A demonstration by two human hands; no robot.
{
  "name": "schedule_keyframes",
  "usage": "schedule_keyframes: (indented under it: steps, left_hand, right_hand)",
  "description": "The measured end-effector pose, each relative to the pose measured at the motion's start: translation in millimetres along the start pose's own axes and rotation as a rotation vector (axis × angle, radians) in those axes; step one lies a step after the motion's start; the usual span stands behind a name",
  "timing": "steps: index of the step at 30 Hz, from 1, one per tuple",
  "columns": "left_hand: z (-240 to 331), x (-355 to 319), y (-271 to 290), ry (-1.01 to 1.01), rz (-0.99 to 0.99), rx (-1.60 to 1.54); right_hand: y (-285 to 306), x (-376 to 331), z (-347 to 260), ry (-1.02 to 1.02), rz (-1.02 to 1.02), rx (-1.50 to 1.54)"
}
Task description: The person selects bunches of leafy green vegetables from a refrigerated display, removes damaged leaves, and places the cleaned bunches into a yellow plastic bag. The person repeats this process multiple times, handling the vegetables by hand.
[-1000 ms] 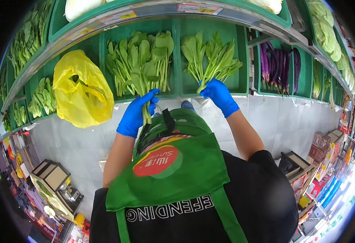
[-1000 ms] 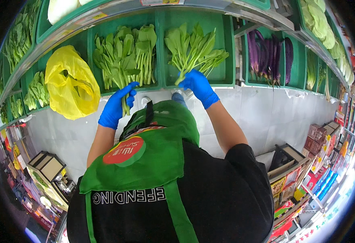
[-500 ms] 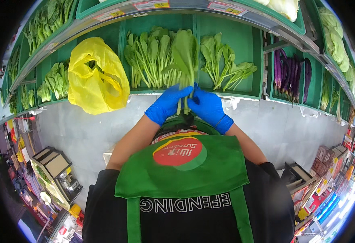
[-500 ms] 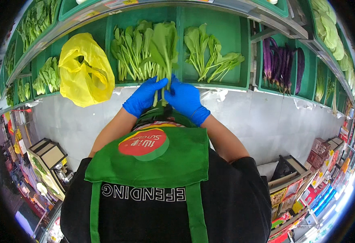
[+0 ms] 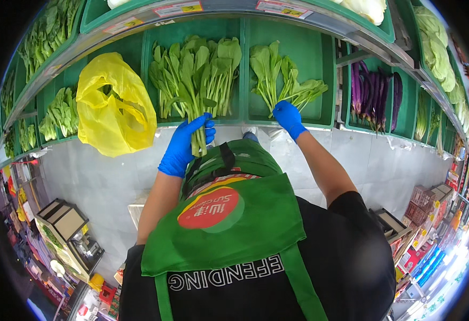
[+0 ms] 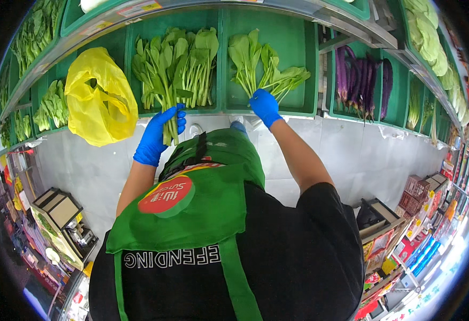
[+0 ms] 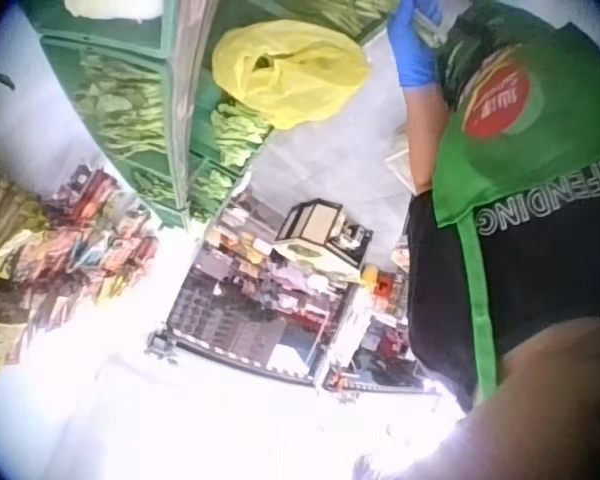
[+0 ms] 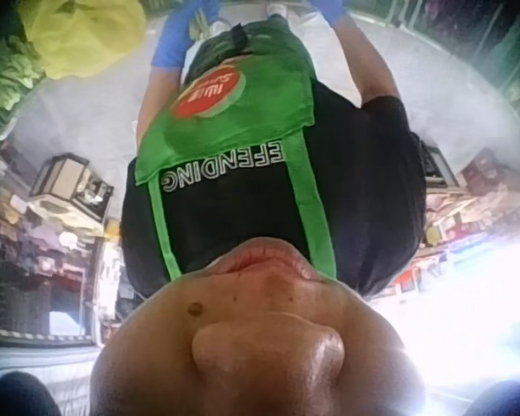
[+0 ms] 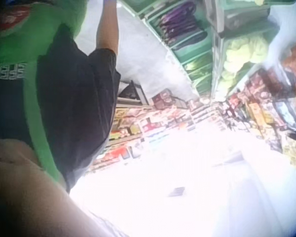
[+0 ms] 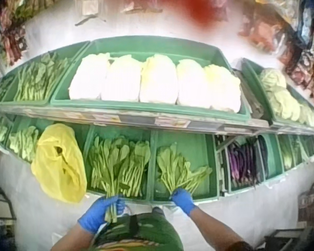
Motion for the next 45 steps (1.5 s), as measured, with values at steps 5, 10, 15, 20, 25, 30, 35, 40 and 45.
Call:
schedule_keyframes:
  steps: [5,10,15,20,25,30,35,40,45]
  left_hand:
    - [1.1,-15.5,1.4,-0.013,0.083,-0.103]
    - [-3.5,-15.5,10.0,-0.02,0.128,-0.088]
    - [0.1,-19.0,9.8,-0.021,0.165,-0.104]
    - [0.4,-13.4,4.0,0.01,0.1,-0.16]
    - [-1.2,-2.8,6.3,0.039,0.067,-0.129]
    - [3.9,-0.9,0.7,0.038,0.083,-0.084]
    - [6.0,-7.7,3.8,0.017,0.101,-0.105]
    - [3.4,-15.6,4.4,0.018,0.053,-0.166]
    - [0.1,-4.5,-3.3,-0.012,0.02,-0.126]
  right_hand:
    - [-6.3,28.9,-26.0,-0.039,0.003,-0.126]
    - [-25.2,32.7,-22.9,-0.19,0.109,-0.322]
    - [-22.7,43.0,11.0,-0.142,0.05,-0.183]
    - [-13.6,49.6,54.9,-0.092,0.102,0.21]
    - [-14.4,37.3,12.1,-0.085,0.162,0.043]
    - [-22.8,41.4,-12.6,-0.292,-0.02,-0.22]
    - [-11.5,59.0,-8.3,-0.314,-0.097,0.012]
    - [-9.9,68.4,9.0,-0.261,-0.525,1.04]
    - [45.9,15.0,-39.4,-0.265,-0.556,1.39]
Point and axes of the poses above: each hand's wrist, its own x-axis towards the middle knuckle, its own y-axis out of the back of the hand, z = x × y, the point moved 5 cm from there along x, towards the middle knuckle, and after that the axes turned 10 degrees about -x, right-handed, at the moved point
